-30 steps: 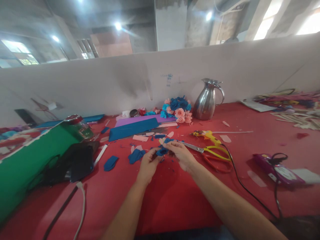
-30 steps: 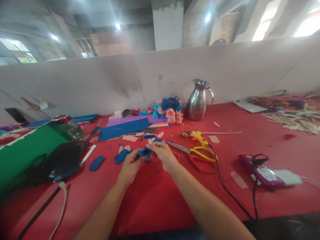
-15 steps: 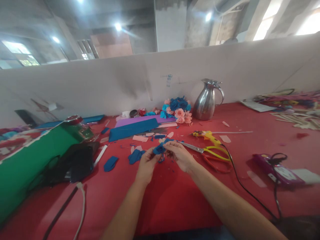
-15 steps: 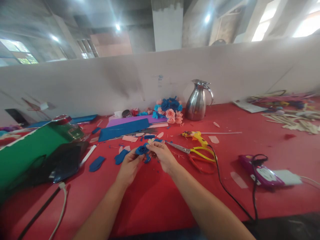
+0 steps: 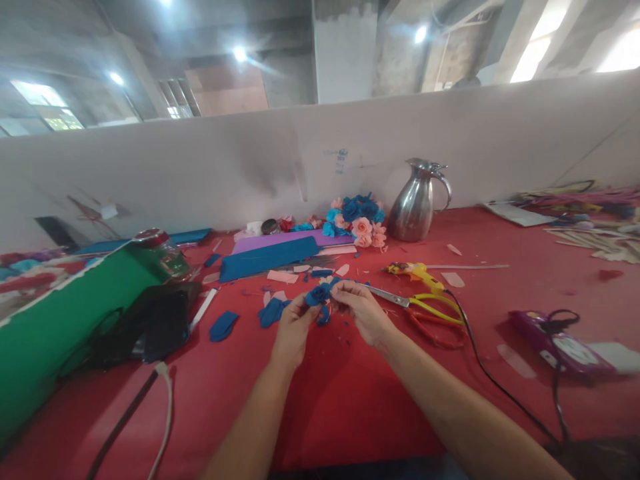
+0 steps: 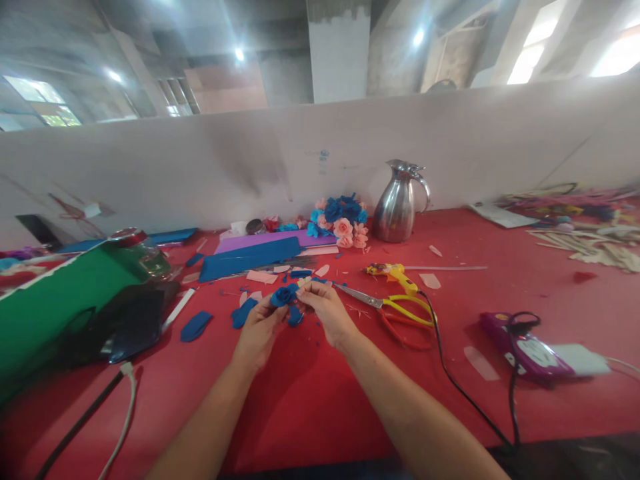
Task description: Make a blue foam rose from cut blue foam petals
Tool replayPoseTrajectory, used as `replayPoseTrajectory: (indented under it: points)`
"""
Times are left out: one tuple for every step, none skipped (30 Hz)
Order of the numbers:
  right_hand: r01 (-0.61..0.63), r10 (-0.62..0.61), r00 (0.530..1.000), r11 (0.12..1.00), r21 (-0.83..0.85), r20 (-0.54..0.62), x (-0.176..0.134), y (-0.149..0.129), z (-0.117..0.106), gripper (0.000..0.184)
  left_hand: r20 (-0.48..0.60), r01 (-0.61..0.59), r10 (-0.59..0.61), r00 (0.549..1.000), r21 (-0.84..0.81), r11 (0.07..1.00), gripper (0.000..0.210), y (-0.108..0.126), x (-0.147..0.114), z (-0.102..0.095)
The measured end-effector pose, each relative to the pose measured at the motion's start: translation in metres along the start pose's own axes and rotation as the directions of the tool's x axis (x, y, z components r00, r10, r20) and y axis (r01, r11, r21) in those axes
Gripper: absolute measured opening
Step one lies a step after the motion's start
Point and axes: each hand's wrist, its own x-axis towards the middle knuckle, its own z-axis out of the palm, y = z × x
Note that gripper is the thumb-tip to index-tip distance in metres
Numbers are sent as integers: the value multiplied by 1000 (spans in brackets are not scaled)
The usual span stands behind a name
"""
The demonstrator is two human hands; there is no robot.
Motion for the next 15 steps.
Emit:
replayPoseTrajectory:
  points:
    - [3, -3, 1000, 1000, 0, -4, 0, 0, 0, 28, 1, -4, 4, 1000, -1, 1000, 17, 0, 0, 0]
    - [2, -2, 1000, 1000, 1, -9, 0, 0, 0, 27, 0, -6, 6, 1000, -1, 1000, 17, 1, -1, 0]
    - [0, 0, 1000, 1000, 4, -14, 0, 1, 0, 26, -8, -3, 3, 1000, -2, 1000, 17, 1, -1, 0]
    - [-3, 3, 1000, 1000, 9, -19, 1, 1, 0, 25, -21, 1, -1, 1000, -3, 1000, 18, 1, -1, 0]
    - [-4, 5, 1000, 1000, 17, -26, 1, 1, 0, 25, -39, 10, -10, 999, -5, 1000, 20, 1, -1, 0]
    - [-5, 6, 999, 1000, 24, -34, 1, 1, -1, 23, -58, 20, -21, 998, -13, 1000, 21, 1, -1, 0]
    - [-6, 7, 999, 1000, 29, -42, 1, 2, 0, 22, -75, 30, -32, 997, -26, 999, 23, 2, -1, 0]
    - [-6, 7, 999, 1000, 27, -47, 1, 2, 0, 20, -87, 40, -44, 995, -45, 998, 25, 2, -1, 0]
    - [-5, 5, 999, 1000, 12, -46, 1, 2, 0, 18, -94, 50, -57, 994, -69, 996, 26, 2, -1, 0]
    - [-3, 2, 999, 1000, -13, -39, 1, 2, 1, 16, -94, 62, -70, 993, -92, 994, 28, 2, -1, 0]
    - [0, -1, 1000, 999, -43, -24, 1, 3, 1, 16, -90, 74, -84, 992, -113, 991, 29, 3, -1, 0]
    - [5, -5, 1000, 997, -71, 0, 1, 4, 2, 17, -83, 86, -97, 992, -129, 988, 31, 3, -1, 0]
    - [14, -11, 1000, 996, -90, 28, 1, 5, 3, 18, -74, 96, -107, 991, -138, 986, 32, 3, -1, 0]
    - [22, -17, 998, 995, -102, 57, 1, 6, 3, 20, -66, 103, -114, 991, -142, 984, 32, 3, -1, 0]
    - [30, -22, 997, 994, -106, 80, 1, 7, 3, 22, -60, 106, -115, 992, -143, 984, 31, 3, -1, 0]
